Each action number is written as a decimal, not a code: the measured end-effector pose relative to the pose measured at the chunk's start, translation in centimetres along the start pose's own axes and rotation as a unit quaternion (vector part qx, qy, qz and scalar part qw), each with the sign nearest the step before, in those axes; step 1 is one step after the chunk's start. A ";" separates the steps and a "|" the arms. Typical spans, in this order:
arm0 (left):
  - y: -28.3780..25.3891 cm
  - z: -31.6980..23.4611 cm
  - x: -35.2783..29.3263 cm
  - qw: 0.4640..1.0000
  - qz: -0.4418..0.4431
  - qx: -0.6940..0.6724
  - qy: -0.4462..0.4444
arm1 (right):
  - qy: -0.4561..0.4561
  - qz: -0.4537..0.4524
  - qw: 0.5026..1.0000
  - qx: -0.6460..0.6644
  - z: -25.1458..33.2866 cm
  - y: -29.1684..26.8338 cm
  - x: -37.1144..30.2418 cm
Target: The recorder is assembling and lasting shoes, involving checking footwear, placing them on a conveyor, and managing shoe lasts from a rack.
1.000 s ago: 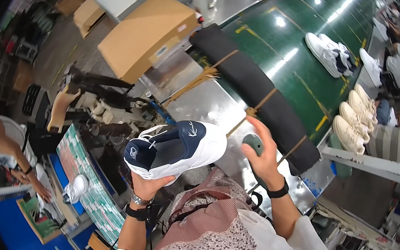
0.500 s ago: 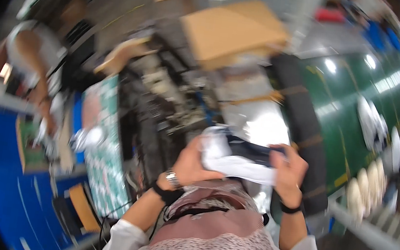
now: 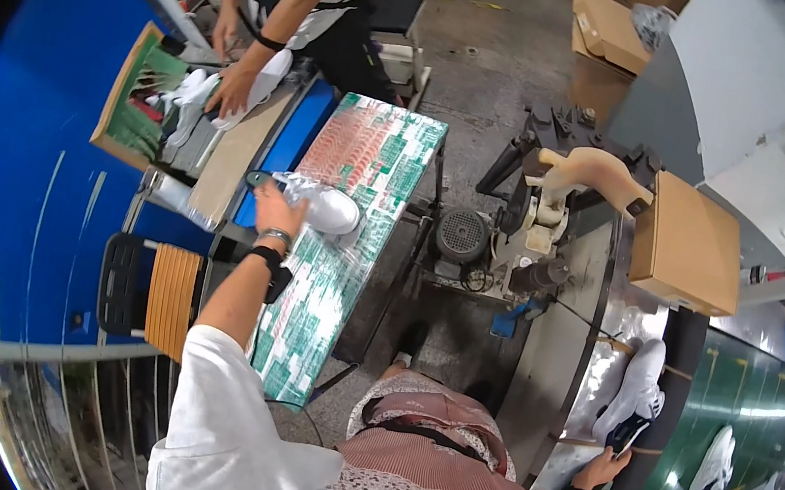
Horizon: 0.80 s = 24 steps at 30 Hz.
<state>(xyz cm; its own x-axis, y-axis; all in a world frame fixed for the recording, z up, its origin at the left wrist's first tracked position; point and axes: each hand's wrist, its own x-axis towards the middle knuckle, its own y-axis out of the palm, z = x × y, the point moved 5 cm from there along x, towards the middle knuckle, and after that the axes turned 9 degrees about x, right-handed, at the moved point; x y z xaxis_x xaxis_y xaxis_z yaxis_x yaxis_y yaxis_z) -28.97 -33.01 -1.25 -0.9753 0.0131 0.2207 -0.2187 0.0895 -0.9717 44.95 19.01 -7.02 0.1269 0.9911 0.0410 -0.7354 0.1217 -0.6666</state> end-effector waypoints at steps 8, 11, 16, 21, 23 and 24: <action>5.4 5.8 7.7 0.983 0.171 0.036 -0.053 | -0.051 -0.006 0.998 0.029 4.2 -1.1 -9.1; 4.4 5.5 7.6 0.975 0.151 0.146 0.069 | 0.042 0.048 0.993 0.103 6.7 0.7 -12.3; 0.1 -1.9 -1.3 0.950 0.063 0.022 0.306 | 0.269 0.212 0.892 0.296 9.8 7.0 -15.8; -13.3 -17.6 -15.5 0.864 0.154 -0.196 0.437 | 0.429 0.504 0.609 0.438 16.6 15.2 -20.0; -16.8 -22.3 -21.2 0.812 0.200 -0.267 0.479 | 0.447 0.568 0.512 0.465 19.9 15.4 -21.5; -18.1 -23.9 -24.0 0.782 0.222 -0.310 0.493 | 0.444 0.591 0.459 0.493 21.1 14.6 -21.8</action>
<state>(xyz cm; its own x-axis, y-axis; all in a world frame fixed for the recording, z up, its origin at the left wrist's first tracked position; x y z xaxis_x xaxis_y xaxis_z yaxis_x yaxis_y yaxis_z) -0.87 -11.10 13.06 -0.3850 0.9140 0.1279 0.4905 0.3200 -0.8106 17.39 0.36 -1.98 -0.8495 0.0379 -0.5263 -0.5276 -0.0729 0.8464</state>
